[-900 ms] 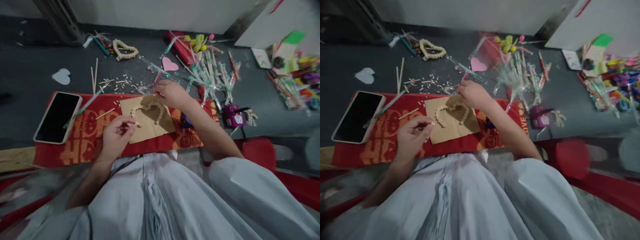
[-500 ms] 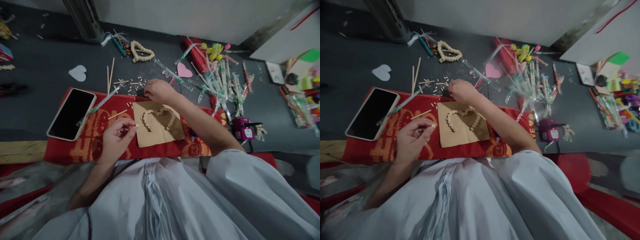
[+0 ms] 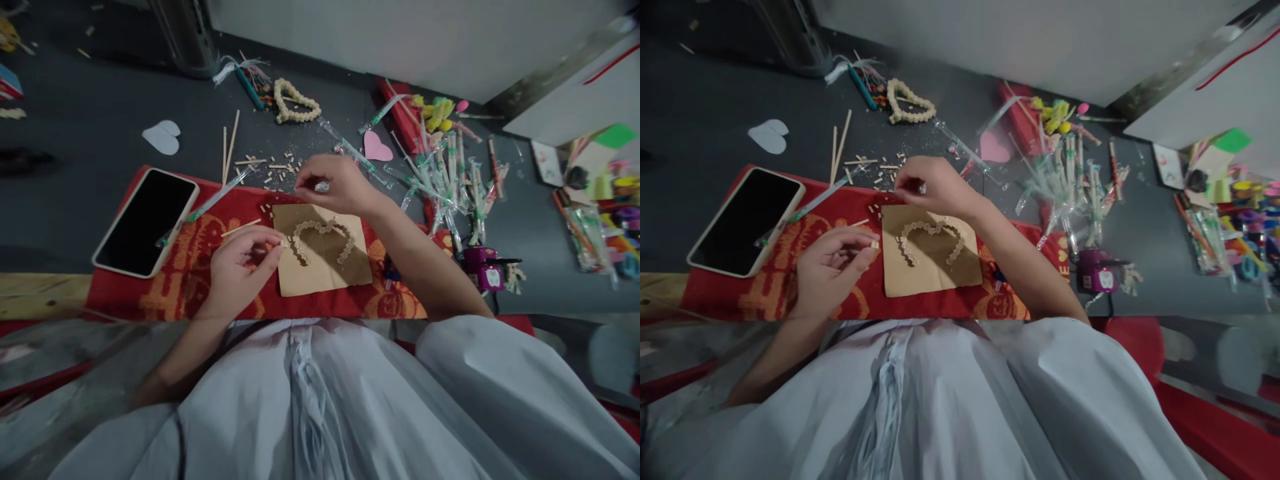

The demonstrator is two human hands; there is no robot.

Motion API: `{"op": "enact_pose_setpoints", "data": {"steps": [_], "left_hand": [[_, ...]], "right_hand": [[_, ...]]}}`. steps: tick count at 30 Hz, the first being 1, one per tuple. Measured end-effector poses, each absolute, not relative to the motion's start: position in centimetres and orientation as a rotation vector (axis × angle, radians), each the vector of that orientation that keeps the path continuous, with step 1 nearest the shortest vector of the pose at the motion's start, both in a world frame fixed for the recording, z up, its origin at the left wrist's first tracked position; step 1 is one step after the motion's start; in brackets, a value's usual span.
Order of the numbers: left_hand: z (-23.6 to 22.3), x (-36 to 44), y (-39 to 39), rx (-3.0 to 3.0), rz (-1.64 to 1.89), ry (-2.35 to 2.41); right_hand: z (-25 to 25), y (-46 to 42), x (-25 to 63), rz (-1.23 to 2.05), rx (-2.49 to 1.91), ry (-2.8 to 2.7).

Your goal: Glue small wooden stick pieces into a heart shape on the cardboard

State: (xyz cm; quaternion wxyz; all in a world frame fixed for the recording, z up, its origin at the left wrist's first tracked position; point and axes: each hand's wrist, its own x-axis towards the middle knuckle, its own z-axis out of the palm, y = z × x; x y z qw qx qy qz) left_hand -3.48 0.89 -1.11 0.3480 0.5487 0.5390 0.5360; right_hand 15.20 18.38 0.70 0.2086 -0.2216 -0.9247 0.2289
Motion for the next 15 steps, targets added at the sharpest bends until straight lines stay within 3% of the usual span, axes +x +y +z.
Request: {"op": "enact_pose_setpoints", "data": {"steps": [5, 15], "left_hand": [[0.0, -2.9, 1.3, 1.493, 1.432, 1.4], [1.2, -3.2, 0.5, 1.316, 1.407, 1.456]], "right_hand": [[2.5, 15.0, 15.0, 0.78, -0.381, -2.344], [3.9, 11.9, 14.7, 0.708, -0.231, -2.358]]}}
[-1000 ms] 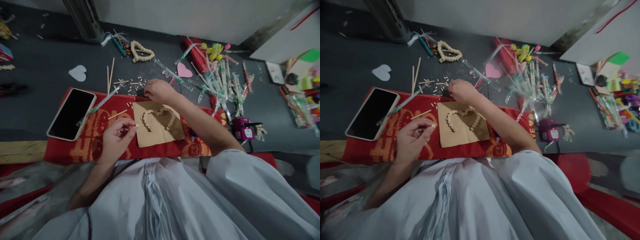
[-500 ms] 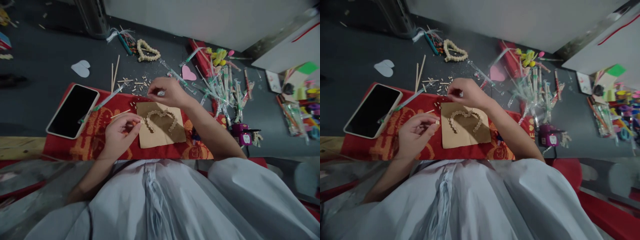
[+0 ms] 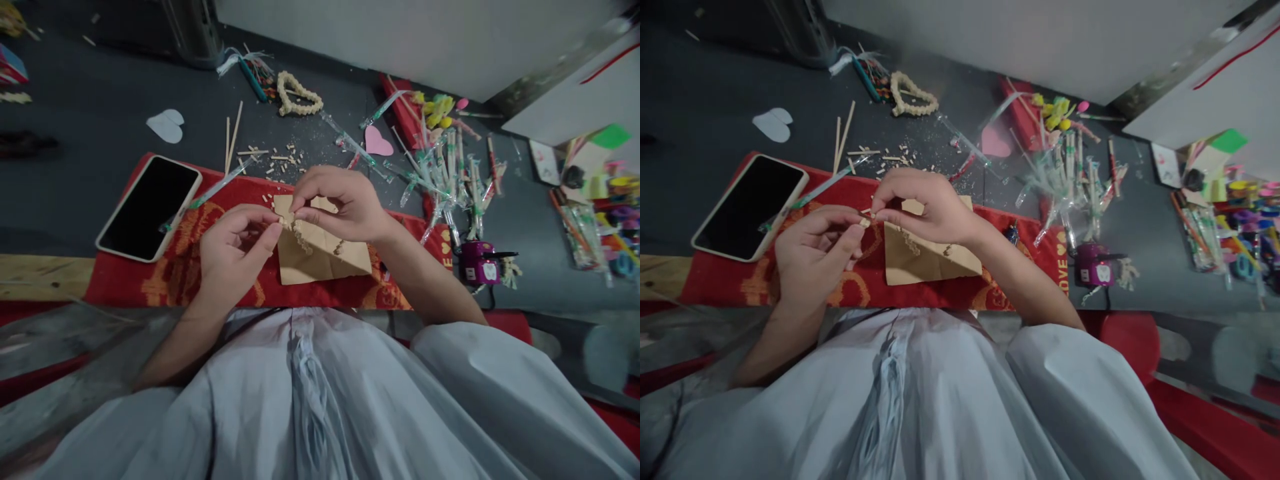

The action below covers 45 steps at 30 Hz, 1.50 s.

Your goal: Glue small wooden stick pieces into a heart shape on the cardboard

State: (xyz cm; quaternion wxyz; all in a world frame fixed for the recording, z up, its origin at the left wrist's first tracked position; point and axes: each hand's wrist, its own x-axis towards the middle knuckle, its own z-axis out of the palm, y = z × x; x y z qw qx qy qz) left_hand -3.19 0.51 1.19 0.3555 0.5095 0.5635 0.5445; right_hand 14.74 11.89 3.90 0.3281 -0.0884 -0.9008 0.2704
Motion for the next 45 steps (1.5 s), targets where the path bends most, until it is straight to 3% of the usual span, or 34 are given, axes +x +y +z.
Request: {"op": "enact_pose_setpoints", "data": {"steps": [12, 23, 33, 45], "left_hand": [[1.0, -3.5, -0.4, 1.162, 1.413, 1.436], [0.5, -4.0, -1.0, 1.265, 1.345, 1.465], [1.1, -4.0, -0.7, 1.055, 1.313, 1.42], [1.9, -2.9, -0.2, 0.709, 1.332, 1.282]], "right_hand": [[5.0, 10.5, 14.7, 0.539, -0.33, -2.589], [4.6, 10.9, 14.7, 0.481, -0.129, -2.476], [4.5, 10.4, 16.3, 0.462, -0.388, -2.592], [2.4, 8.1, 14.1, 0.487, -0.508, -2.36]]}}
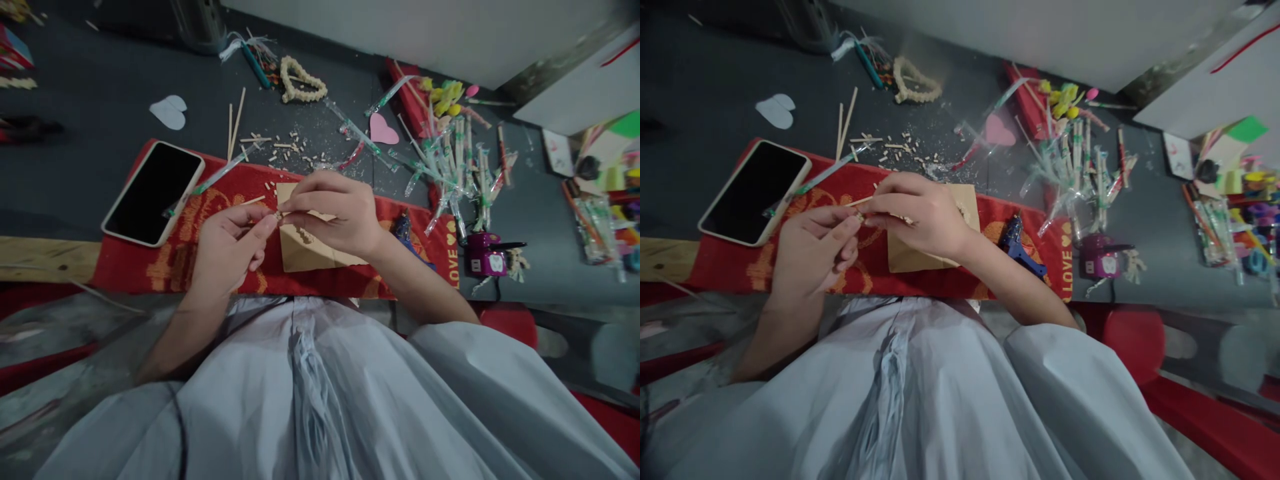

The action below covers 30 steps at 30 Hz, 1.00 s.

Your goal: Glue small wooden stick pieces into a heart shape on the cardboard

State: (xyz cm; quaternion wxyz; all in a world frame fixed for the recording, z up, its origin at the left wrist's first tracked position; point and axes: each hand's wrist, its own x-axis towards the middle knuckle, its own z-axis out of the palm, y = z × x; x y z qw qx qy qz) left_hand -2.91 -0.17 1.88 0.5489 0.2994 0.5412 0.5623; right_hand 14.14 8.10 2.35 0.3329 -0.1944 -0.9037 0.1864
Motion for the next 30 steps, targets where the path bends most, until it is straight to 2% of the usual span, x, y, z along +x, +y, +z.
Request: {"op": "enact_pose_setpoints", "data": {"steps": [10, 30], "left_hand": [[1.5, -3.1, -0.3, 0.766, 1.216, 1.254], [1.5, -2.7, -0.7, 0.796, 1.277, 1.236]], "right_hand": [[1.4, 8.0, 14.3, 0.57, -0.458, -2.273], [1.2, 7.6, 14.1, 0.556, -0.39, -2.174]]}}
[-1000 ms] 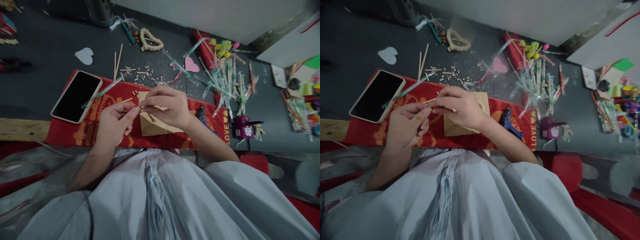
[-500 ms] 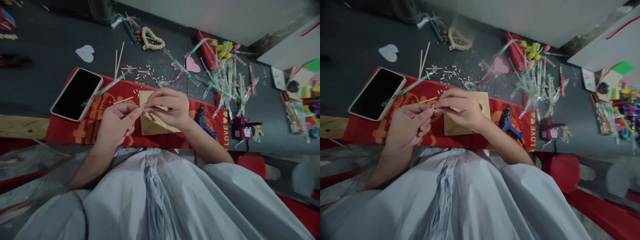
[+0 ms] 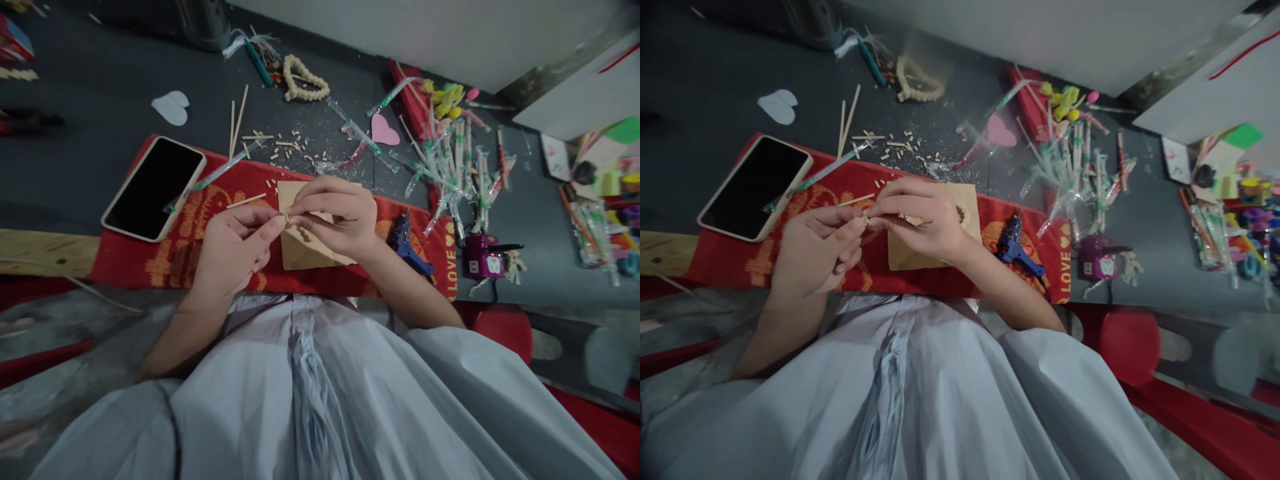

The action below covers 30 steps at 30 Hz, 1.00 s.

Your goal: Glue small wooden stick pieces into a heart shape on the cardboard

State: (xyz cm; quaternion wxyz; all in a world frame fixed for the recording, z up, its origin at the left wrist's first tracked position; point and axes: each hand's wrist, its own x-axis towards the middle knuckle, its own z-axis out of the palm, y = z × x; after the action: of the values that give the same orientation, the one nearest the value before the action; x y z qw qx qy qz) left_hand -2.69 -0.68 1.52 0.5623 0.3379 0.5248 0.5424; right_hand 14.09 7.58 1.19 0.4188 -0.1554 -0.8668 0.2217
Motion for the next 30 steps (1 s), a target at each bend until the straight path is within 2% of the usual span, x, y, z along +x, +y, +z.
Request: {"op": "enact_pose_setpoints", "data": {"steps": [6, 10, 20, 25, 30], "left_hand": [[0.7, -3.0, -1.1, 1.476, 1.666, 1.376], [1.3, -3.6, -1.1, 1.974, 1.789, 1.478], [1.3, -4.1, -1.6, 2.15, 1.619, 1.53], [1.5, -4.4, -2.0, 2.119, 1.422, 1.577], [1.2, -4.5, -2.3, 2.268, 1.475, 1.586]], "right_hand": [[1.7, 7.4, 14.4, 0.475, -0.388, -2.134], [2.1, 6.7, 14.4, 0.53, -0.362, -2.081], [2.3, 5.9, 14.0, 0.554, -0.366, -2.028], [2.0, 5.9, 13.9, 0.577, -0.349, -2.002], [2.1, 5.9, 13.8, 0.569, -0.325, -1.992]]}}
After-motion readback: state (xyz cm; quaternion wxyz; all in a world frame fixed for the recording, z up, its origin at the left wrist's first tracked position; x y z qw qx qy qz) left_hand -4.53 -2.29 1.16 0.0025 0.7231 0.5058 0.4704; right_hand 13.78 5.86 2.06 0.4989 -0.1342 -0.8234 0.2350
